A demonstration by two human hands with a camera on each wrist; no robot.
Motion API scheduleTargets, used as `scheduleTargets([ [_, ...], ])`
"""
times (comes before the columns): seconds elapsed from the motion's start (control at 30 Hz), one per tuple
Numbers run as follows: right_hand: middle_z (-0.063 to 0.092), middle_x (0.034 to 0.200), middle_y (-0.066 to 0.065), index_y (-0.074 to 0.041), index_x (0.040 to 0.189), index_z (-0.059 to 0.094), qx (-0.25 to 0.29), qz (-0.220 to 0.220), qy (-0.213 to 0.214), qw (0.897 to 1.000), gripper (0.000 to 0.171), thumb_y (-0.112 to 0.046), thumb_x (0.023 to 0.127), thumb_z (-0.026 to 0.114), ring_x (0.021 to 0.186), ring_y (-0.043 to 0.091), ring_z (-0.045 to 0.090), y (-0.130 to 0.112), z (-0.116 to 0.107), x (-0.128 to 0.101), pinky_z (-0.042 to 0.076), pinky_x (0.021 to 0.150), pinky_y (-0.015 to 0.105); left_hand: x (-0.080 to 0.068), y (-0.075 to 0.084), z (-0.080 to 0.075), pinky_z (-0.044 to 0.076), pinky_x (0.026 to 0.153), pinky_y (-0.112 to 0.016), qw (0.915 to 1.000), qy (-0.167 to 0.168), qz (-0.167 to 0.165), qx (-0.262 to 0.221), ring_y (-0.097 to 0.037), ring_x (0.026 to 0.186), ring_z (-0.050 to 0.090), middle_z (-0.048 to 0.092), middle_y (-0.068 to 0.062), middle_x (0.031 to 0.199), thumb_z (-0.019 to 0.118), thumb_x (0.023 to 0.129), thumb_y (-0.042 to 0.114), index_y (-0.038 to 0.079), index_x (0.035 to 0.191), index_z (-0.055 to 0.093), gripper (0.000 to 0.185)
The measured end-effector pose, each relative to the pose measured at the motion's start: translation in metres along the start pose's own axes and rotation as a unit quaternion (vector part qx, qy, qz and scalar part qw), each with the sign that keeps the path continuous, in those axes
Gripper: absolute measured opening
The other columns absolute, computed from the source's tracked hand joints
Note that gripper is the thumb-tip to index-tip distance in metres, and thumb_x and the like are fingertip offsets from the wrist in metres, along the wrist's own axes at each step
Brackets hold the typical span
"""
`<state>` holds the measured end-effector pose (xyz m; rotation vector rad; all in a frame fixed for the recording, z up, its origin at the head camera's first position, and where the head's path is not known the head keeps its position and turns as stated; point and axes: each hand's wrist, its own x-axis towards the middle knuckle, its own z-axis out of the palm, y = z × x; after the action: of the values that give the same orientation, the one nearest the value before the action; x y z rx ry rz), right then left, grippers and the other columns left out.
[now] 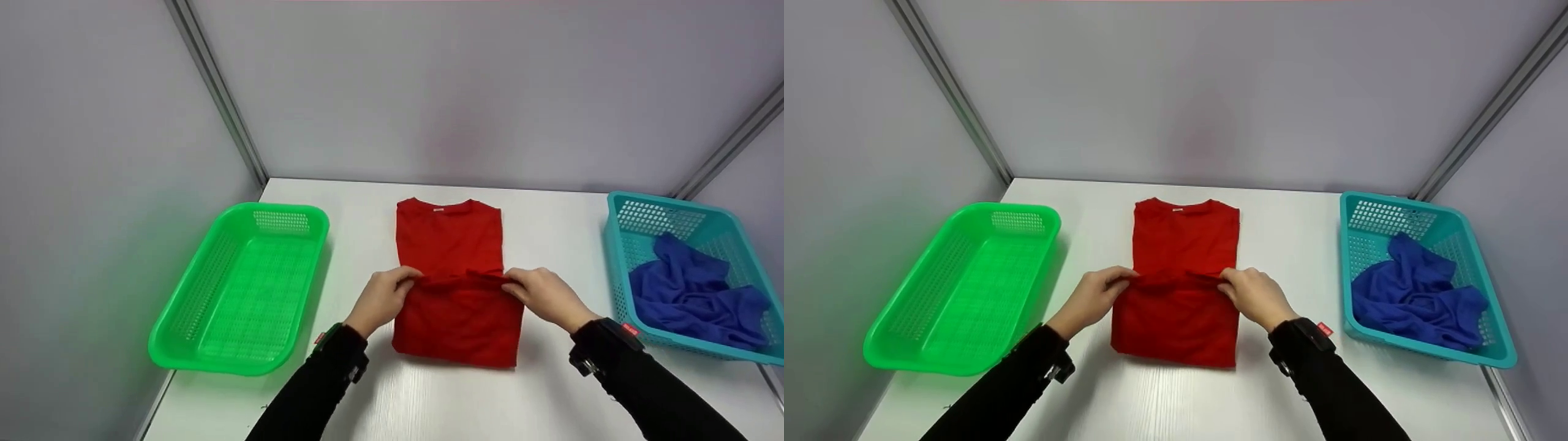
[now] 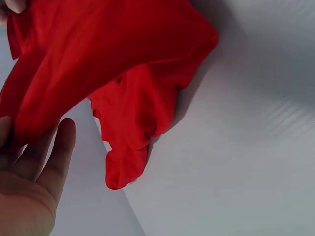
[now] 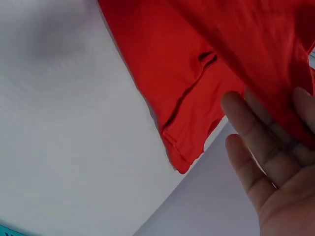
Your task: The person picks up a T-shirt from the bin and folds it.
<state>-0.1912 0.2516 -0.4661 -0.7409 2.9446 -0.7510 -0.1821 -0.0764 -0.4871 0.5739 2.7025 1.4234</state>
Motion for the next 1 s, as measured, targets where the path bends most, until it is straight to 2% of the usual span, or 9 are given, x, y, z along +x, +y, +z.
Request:
scheduleTargets([
  [0.17, 0.078, 0.09, 0.012, -0.003, 0.105, 0.075, -0.023, 0.025, 0.034, 0.999, 0.007, -0.005, 0.101, 0.07, 0.076, 0.024, 0.069, 0.01, 0.008, 0.021, 0.057, 0.073, 0.044, 0.029, -0.002, 0.002, 0.057, 0.109, -0.043, 0.9997, 0.018, -0.011, -0.014, -0.028, 0.122, 0.072, 0.078, -0.013, 0.122, 0.058, 0.107, -0.001, 0.005, 0.121, 0.076, 0.024],
  [0.3, 0.08, 0.101, 0.018, -0.001, 0.111, 0.073, -0.027, 0.043, 0.053, 0.997, 0.011, -0.004, 0.103, 0.066, 0.089, 0.035, 0.075, 0.017, 0.015, 0.035, 0.06, 0.081, 0.053, 0.049, -0.006, 0.005, 0.054, 0.113, -0.043, 0.998, 0.025, -0.025, -0.053, -0.028, 0.123, 0.069, 0.076, -0.013, 0.123, 0.053, 0.108, -0.003, 0.005, 0.12, 0.075, 0.026],
  [0.4, 0.078, 0.112, 0.023, 0.0, 0.122, 0.069, -0.033, 0.075, 0.072, 0.994, 0.019, -0.007, 0.106, 0.063, 0.098, 0.042, 0.076, 0.02, 0.022, 0.043, 0.059, 0.085, 0.057, 0.059, -0.011, 0.007, 0.049, 0.119, -0.044, 0.9946, 0.043, -0.07, -0.064, -0.029, 0.134, 0.064, 0.071, -0.013, 0.136, 0.049, 0.11, -0.002, 0.006, 0.132, 0.069, 0.031],
  [0.5, 0.071, 0.134, 0.029, 0.003, 0.141, 0.059, -0.043, 0.102, 0.079, 0.991, 0.037, -0.009, 0.107, 0.061, 0.113, 0.048, 0.072, 0.023, 0.031, 0.046, 0.058, 0.096, 0.06, 0.062, -0.02, 0.01, 0.041, 0.126, -0.048, 0.9896, 0.066, -0.121, -0.04, -0.034, 0.149, 0.053, 0.061, -0.015, 0.153, 0.047, 0.109, -0.005, 0.007, 0.149, 0.057, 0.043],
  [0.57, 0.064, 0.145, 0.03, 0.005, 0.151, 0.051, -0.052, 0.102, 0.076, 0.99, 0.047, -0.009, 0.107, 0.061, 0.121, 0.049, 0.069, 0.025, 0.038, 0.041, 0.056, 0.103, 0.06, 0.057, -0.029, 0.012, 0.038, 0.127, -0.052, 0.9869, 0.083, -0.138, 0.0, -0.041, 0.153, 0.046, 0.055, -0.017, 0.16, 0.045, 0.107, -0.009, 0.005, 0.154, 0.053, 0.05],
  [0.63, 0.062, 0.148, 0.029, 0.006, 0.152, 0.05, -0.059, 0.09, 0.071, 0.992, 0.05, -0.006, 0.105, 0.062, 0.125, 0.049, 0.067, 0.027, 0.044, 0.032, 0.054, 0.107, 0.059, 0.047, -0.039, 0.013, 0.041, 0.124, -0.054, 0.9841, 0.095, -0.142, 0.05, -0.046, 0.149, 0.048, 0.057, -0.019, 0.156, 0.045, 0.104, -0.013, 0.003, 0.15, 0.056, 0.05],
  [0.73, 0.076, 0.12, 0.026, 0.004, 0.141, 0.061, -0.073, 0.065, 0.062, 0.993, 0.039, -0.003, 0.102, 0.064, 0.103, 0.044, 0.075, 0.029, 0.052, 0.014, 0.061, 0.091, 0.054, 0.027, -0.054, 0.017, 0.053, 0.109, -0.057, 0.9791, 0.096, -0.141, 0.111, -0.049, 0.129, 0.063, 0.07, -0.022, 0.136, 0.053, 0.102, -0.008, 0.0, 0.134, 0.067, 0.036],
  [0.87, 0.069, 0.072, 0.011, -0.002, 0.104, 0.07, -0.072, 0.075, 0.014, 0.995, 0.01, -0.011, 0.102, 0.068, 0.064, 0.027, 0.065, 0.029, 0.061, -0.014, 0.055, 0.062, 0.042, -0.005, -0.067, 0.024, 0.057, 0.083, -0.047, 0.9835, 0.005, -0.147, 0.106, -0.034, 0.094, 0.068, 0.071, -0.017, 0.104, 0.066, 0.102, 0.017, 0.001, 0.11, 0.074, 0.02],
  [1.0, 0.058, 0.068, -0.001, -0.012, 0.084, 0.064, 0.001, 0.141, -0.08, 0.987, 0.029, -0.034, 0.099, 0.076, 0.064, 0.016, 0.052, 0.026, 0.077, -0.041, 0.043, 0.062, 0.034, -0.034, -0.076, 0.036, 0.046, 0.074, -0.032, 0.9852, -0.093, -0.137, 0.042, -0.018, 0.083, 0.054, 0.063, -0.009, 0.093, 0.076, 0.096, 0.029, 0.005, 0.097, 0.074, 0.024],
])
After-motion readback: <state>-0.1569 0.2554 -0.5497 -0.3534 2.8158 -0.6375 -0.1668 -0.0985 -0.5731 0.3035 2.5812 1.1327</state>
